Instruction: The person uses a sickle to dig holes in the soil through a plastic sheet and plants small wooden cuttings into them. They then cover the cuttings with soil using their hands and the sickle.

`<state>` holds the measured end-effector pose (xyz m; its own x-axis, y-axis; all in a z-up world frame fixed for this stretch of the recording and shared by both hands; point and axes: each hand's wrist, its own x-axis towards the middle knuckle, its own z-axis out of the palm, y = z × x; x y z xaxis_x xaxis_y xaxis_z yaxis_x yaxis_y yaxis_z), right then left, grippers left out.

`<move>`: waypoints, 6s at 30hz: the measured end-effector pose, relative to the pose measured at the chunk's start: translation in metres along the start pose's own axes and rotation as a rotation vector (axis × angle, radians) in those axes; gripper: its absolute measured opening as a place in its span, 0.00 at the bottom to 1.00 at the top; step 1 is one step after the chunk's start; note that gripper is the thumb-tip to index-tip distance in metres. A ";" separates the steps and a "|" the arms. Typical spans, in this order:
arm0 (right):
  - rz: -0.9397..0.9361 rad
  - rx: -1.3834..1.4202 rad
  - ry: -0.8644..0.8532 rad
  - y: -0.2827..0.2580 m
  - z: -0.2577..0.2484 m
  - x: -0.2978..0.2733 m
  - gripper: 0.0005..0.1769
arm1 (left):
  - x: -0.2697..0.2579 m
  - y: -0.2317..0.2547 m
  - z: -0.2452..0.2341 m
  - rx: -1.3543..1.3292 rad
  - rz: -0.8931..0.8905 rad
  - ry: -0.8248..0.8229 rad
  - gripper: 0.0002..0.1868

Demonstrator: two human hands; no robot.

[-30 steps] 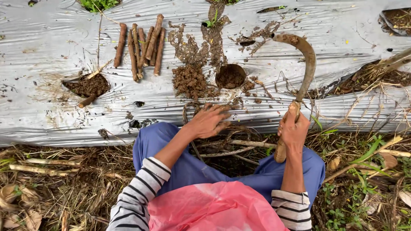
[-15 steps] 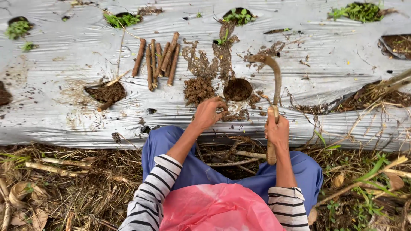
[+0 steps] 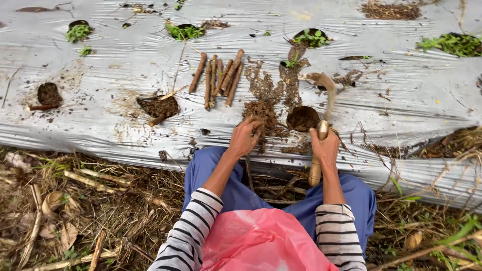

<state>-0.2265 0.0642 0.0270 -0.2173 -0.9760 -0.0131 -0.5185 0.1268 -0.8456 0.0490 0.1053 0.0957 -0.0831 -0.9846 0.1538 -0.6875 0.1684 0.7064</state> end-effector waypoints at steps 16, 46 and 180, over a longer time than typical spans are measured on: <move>-0.272 -0.783 0.195 -0.016 0.048 -0.011 0.24 | 0.041 -0.108 -0.037 0.223 -0.300 0.442 0.15; 0.140 0.547 -0.428 -0.055 0.041 0.026 0.18 | 0.041 0.028 -0.002 -0.463 -0.446 0.022 0.12; 0.172 -0.065 -0.360 0.042 -0.022 0.037 0.40 | 0.085 -0.053 0.029 0.586 -0.191 -0.169 0.35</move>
<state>-0.2748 0.0378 0.0027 -0.0083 -0.9376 -0.3475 -0.5538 0.2937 -0.7792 0.0578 0.0111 0.0514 0.0000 -0.9966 -0.0827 -0.9779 -0.0173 0.2084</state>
